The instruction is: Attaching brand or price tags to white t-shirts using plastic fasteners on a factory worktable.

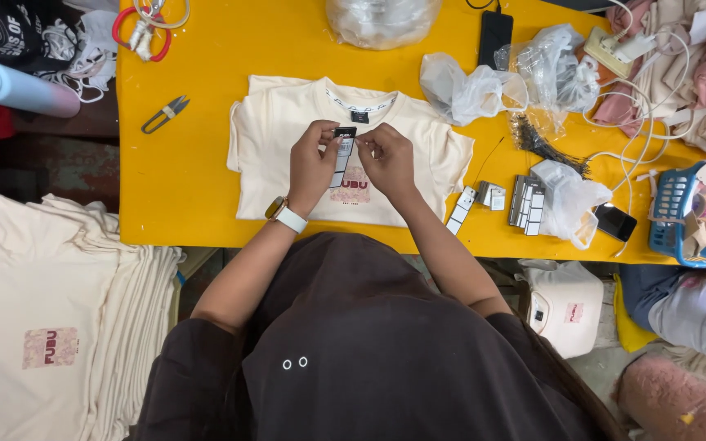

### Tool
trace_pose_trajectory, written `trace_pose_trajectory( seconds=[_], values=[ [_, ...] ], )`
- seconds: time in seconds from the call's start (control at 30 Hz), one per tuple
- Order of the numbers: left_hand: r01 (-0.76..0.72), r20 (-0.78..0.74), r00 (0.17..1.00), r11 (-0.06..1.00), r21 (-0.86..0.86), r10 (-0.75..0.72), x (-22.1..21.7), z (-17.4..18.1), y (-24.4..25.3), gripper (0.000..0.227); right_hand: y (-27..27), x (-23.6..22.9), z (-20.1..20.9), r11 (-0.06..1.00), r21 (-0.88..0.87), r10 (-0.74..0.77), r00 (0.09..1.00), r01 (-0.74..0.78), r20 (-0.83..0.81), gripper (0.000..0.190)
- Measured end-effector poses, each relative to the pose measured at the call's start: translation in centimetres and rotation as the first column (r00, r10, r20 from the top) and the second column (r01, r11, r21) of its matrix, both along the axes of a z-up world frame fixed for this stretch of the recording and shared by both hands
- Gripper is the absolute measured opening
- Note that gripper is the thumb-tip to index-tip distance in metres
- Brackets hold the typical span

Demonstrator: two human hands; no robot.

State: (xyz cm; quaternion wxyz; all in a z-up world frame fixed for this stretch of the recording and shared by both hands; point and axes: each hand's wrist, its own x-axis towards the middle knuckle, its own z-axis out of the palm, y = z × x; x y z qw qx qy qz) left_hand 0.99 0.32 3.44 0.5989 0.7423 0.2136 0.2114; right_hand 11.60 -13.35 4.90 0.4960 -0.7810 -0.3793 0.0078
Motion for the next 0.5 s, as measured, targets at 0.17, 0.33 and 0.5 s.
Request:
trace_pose_trajectory(
  seconds=[0.17,0.33,0.5],
  values=[
    [0.005,0.023,1.000,0.998,0.058,-0.006,0.2,0.7,-0.3,0.019,0.3,0.4,-0.3,1.000,0.016,-0.013,1.000,0.013,-0.023,0.011],
    [0.032,0.025,0.999,0.990,0.134,-0.035,0.5,0.9,-0.2,0.020,0.2,0.8,-0.8,1.000,0.001,0.012,0.997,-0.012,-0.071,0.011],
    [0.133,0.003,0.990,0.920,0.369,-0.144,0.6,-0.7,-0.7,0.019,-0.6,0.9,-3.3,0.998,-0.055,-0.025,0.991,0.018,-0.134,0.008]
  ],
)
